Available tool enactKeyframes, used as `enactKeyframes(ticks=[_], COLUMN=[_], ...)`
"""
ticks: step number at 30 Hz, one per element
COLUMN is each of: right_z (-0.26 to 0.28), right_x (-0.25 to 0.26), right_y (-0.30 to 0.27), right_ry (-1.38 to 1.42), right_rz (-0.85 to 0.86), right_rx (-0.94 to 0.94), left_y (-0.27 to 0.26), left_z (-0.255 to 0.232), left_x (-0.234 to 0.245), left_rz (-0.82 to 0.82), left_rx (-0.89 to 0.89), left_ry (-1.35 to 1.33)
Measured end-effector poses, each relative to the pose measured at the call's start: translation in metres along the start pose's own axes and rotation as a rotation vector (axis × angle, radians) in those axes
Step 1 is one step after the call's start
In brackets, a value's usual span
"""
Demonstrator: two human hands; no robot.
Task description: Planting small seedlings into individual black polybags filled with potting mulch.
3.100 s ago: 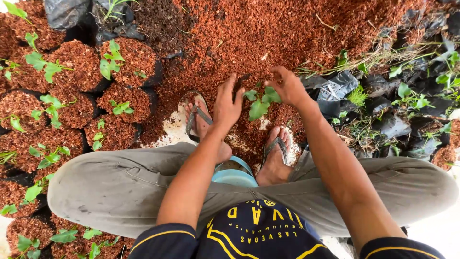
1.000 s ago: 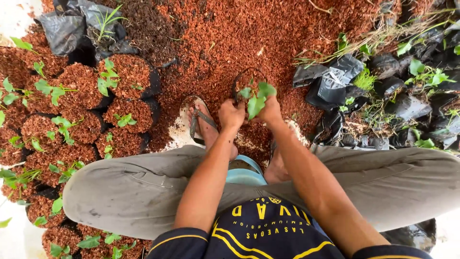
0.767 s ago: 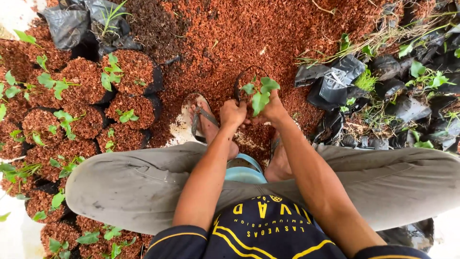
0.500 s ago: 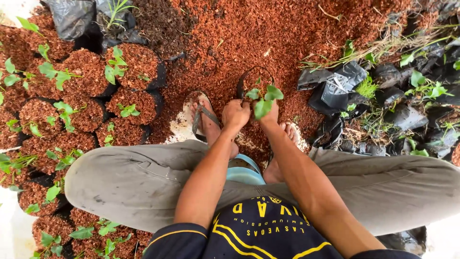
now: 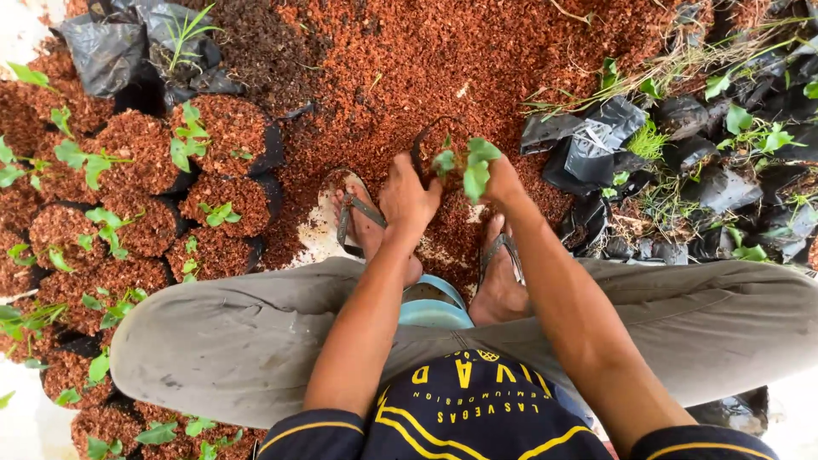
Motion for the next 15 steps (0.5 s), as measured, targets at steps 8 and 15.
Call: enactKeyframes(ticks=[8,15], right_z=[0.034,0.055], right_x=[-0.003,0.040], right_y=[-0.028,0.018], right_ry=[-0.693,-0.760], right_rz=[-0.063,-0.056], right_rx=[0.144,0.436], left_y=[0.061,0.038], left_z=[0.008,0.004], left_x=[-0.038,-0.016], left_rz=[-0.362,-0.551], left_rx=[-0.581,-0.734], left_ry=[0.292,-0.045])
Point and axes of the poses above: each hand's wrist, its own y-axis towards the middle knuckle, its own x-axis out of the back of the hand, z = x × y, the point moved 2 cm from there along y, towards the middle knuckle, and after that the axes turned 4 degrees about -y, right-handed, at the moved point
